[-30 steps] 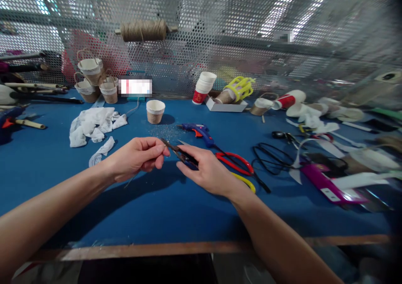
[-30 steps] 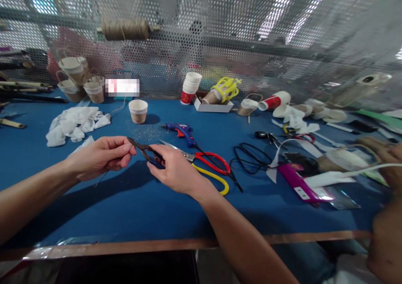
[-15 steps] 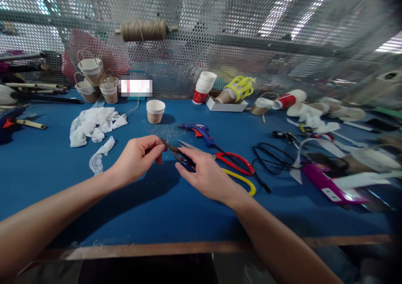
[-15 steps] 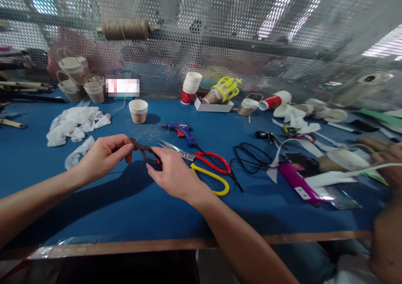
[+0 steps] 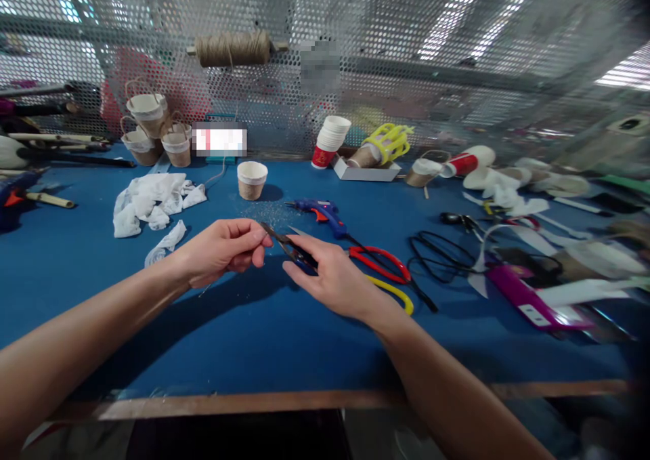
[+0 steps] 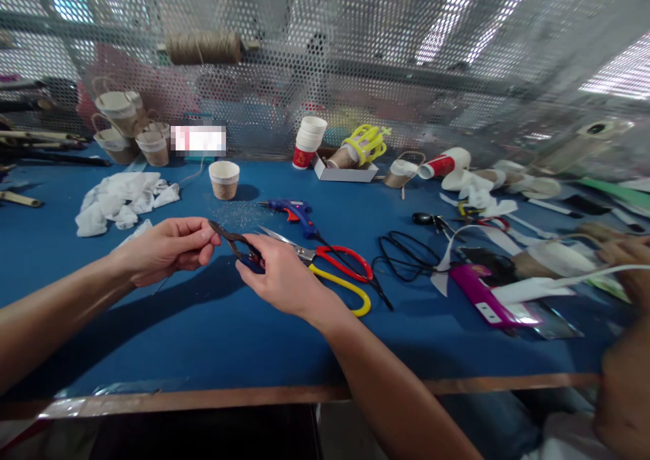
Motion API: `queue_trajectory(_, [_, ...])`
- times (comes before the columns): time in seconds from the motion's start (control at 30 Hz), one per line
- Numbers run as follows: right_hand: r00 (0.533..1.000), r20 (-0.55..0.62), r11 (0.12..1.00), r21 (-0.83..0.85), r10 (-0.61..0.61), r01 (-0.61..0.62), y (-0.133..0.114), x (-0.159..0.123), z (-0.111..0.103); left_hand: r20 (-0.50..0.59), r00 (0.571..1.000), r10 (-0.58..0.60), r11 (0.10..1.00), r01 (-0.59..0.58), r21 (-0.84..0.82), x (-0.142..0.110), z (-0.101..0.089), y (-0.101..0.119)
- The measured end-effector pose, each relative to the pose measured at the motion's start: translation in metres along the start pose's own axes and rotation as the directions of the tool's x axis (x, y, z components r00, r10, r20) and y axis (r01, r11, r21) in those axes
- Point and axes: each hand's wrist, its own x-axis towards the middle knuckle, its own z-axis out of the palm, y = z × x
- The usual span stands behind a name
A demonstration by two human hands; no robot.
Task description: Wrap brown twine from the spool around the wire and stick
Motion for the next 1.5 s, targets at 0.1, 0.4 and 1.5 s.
queue_trajectory(0.1, [1.000, -0.006, 1.000, -0.006, 0.010, -0.010, 0.001, 0.000, 0.001, -0.075, 0.995, 0.059, 0.998, -0.057, 0.028, 0.001, 0.006, -0.004])
queue_trajectory(0.4, [0.999, -0.037, 0.999, -0.046, 0.003, -0.004, 0.002, -0.001, 0.003, -0.104, 0.987, 0.126, 0.991, -0.120, 0.058, 0.003, 0.010, -0.009])
queue_trajectory(1.5, [0.991, 0.096, 0.992, 0.072, 0.096, -0.103, 0.001, 0.003, -0.006, -0.022, 0.999, 0.043, 0.998, -0.044, -0.052, 0.001, 0.005, -0.010])
